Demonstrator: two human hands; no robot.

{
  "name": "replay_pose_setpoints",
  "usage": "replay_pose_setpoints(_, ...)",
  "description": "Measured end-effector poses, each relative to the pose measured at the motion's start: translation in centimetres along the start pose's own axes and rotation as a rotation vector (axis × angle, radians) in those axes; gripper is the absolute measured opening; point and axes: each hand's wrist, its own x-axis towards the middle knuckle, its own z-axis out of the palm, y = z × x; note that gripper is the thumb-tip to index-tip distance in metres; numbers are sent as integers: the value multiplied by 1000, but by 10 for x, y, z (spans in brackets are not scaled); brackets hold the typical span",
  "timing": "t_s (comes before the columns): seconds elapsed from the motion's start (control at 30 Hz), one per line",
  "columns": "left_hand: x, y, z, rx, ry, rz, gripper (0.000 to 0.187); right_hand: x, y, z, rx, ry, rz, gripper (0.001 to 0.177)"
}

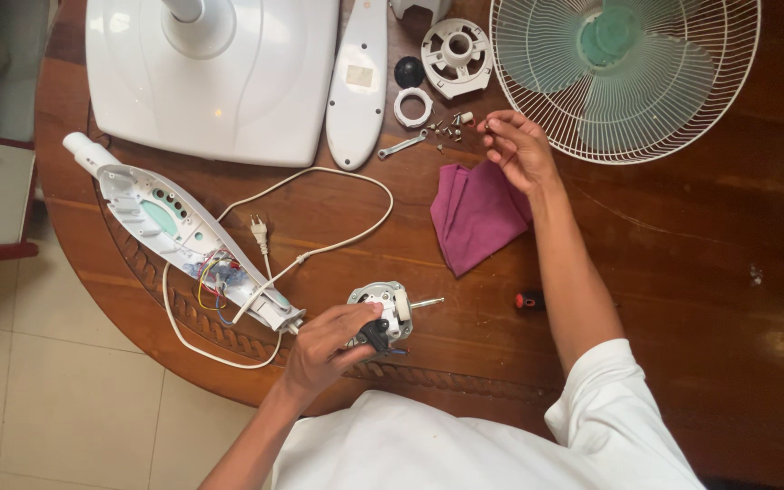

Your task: The person uses a screwdriver to tighten screws on a small white electrical component, likely a fan motor. They then connect the component to a power cord and plug, and finally attach a black plastic part to the motor assembly.

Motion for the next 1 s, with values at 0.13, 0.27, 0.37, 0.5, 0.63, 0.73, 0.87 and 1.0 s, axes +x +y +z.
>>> replay_pose_setpoints(0.13, 1, 1, 1, 3, -5, 7, 58, -4, 8, -10, 117, -23, 2, 12)
replay_pose_setpoints(0.27, 0, 1, 1, 0, -20, 16, 59, -11, 10, -20, 227, -112, -15, 10)
replay_pose_setpoints(0.37, 0, 0, 2, -10, -20, 12, 59, -17, 9, -25, 242, -166, -17, 6)
replay_pose_setpoints(0.5, 1, 1, 4, 6, -15, 6, 59, -22, 2, -18, 212, -183, -5, 6)
replay_pose_setpoints(0.63, 1, 1, 4, 6, -10, 17, 57, -23, -7, -4, 13, -94, 28, 4)
replay_pose_setpoints(0.73, 1, 1, 3, -4, -19, 9, 58, -19, -6, -5, -389, 20, 17, 10)
replay_pose_setpoints(0.87, 5, 2, 5, 9, 1, 19, 56, 5, 22, -5, -774, 136, -228, 34)
replay_pose_setpoints(1.0, 9, 3, 4, -10, -3, 40, 54, 8, 42, 7, -1167, 209, -450, 53)
